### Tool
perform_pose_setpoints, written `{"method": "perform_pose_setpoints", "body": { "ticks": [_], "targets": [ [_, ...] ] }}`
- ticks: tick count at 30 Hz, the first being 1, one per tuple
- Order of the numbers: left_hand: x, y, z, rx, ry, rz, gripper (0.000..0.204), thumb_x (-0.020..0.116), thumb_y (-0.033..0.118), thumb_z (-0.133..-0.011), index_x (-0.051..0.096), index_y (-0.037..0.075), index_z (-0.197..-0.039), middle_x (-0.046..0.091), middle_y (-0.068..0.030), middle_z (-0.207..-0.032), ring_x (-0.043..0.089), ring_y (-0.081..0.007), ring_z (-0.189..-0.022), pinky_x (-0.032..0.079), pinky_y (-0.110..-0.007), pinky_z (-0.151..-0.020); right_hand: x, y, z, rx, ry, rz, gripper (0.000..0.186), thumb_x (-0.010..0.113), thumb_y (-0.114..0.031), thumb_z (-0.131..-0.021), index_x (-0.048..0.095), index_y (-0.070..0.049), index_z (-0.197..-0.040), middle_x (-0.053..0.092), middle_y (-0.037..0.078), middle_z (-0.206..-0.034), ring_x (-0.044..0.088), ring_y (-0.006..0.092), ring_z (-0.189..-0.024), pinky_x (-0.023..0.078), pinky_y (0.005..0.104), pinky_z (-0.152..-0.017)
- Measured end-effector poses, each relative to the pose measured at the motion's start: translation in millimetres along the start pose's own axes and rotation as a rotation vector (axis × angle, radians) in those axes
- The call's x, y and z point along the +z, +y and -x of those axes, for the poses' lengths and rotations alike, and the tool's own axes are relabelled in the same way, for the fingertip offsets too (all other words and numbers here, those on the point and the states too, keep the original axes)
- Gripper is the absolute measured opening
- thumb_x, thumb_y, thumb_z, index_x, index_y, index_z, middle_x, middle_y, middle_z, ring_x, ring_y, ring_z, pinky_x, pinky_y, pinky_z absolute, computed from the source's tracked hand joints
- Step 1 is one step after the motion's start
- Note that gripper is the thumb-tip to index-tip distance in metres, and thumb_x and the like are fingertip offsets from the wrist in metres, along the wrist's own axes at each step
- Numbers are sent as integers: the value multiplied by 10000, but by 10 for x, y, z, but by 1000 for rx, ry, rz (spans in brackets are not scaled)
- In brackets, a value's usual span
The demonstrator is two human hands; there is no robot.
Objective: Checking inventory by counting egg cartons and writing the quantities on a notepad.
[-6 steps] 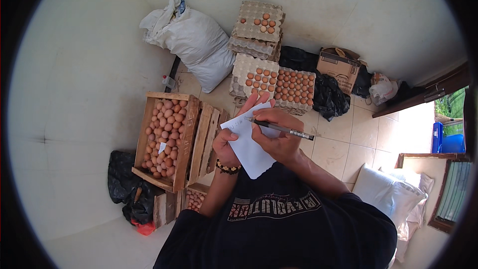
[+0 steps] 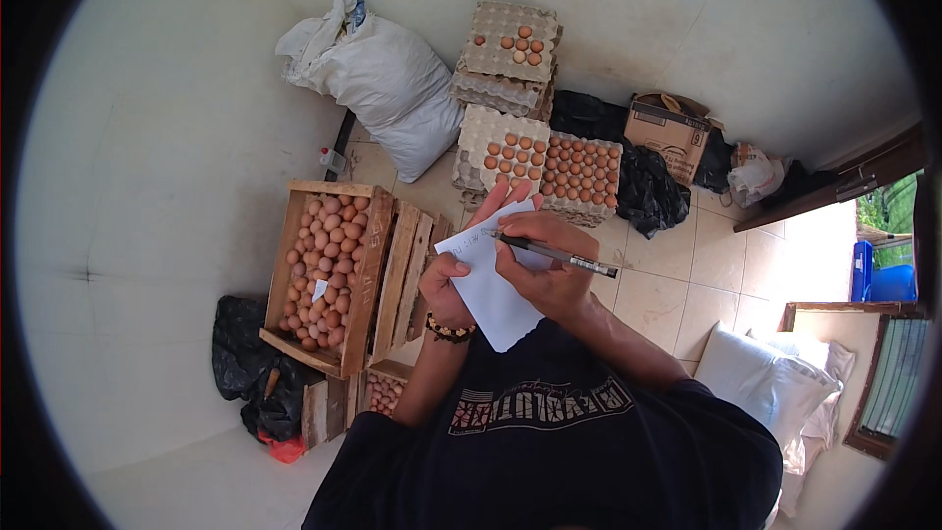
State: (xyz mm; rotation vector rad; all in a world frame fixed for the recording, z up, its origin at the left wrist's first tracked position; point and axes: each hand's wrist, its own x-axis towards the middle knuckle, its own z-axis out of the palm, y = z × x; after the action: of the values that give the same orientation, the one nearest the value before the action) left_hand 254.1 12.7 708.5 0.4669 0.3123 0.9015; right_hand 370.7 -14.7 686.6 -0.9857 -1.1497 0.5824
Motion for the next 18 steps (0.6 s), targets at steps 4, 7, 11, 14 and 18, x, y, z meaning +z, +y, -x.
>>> {"method": "perform_pose_setpoints", "body": {
  "ticks": [4,7,11,14,18],
  "targets": [
    [21,13,1,1,-1,-7,994,513,255,-597,183,-43,-1486,206,-250,-1531,156,-394,-1442,175,-502,-1171,1,-12,-12,-1,-3,11,229,738,44,-686,638,22,-891,694,149,-898,687,244,-861,535,332,-775],
    [18,7,1,5,2,-4,995,515,258,-596,185,-46,-1484,207,-249,-1532,157,-393,-1442,175,-502,-1171,-5,-14,-18,-19,-5,18,236,740,42,-680,637,15,-889,694,149,-895,689,247,-859,536,334,-777],
    [32,23,0,9,2,-13,996,519,258,-596,187,-49,-1482,208,-250,-1531,156,-394,-1442,177,-501,-1170,-6,-30,-36,-13,-18,26,244,738,45,-664,633,4,-881,695,150,-891,692,251,-860,539,338,-780],
    [13,12,3,4,7,-14,993,521,258,-597,190,-49,-1482,208,-251,-1531,156,-395,-1442,177,-502,-1170,-8,-18,-21,-7,-18,32,252,736,47,-652,632,-1,-877,696,149,-894,692,249,-861,539,339,-783],
    [14,24,2,5,2,-18,989,519,256,-599,194,-45,-1483,208,-250,-1532,154,-394,-1443,177,-503,-1170,-11,-29,-34,-16,-26,44,255,736,46,-646,632,-3,-873,697,147,-896,692,248,-860,539,338,-785]
  ]
}}
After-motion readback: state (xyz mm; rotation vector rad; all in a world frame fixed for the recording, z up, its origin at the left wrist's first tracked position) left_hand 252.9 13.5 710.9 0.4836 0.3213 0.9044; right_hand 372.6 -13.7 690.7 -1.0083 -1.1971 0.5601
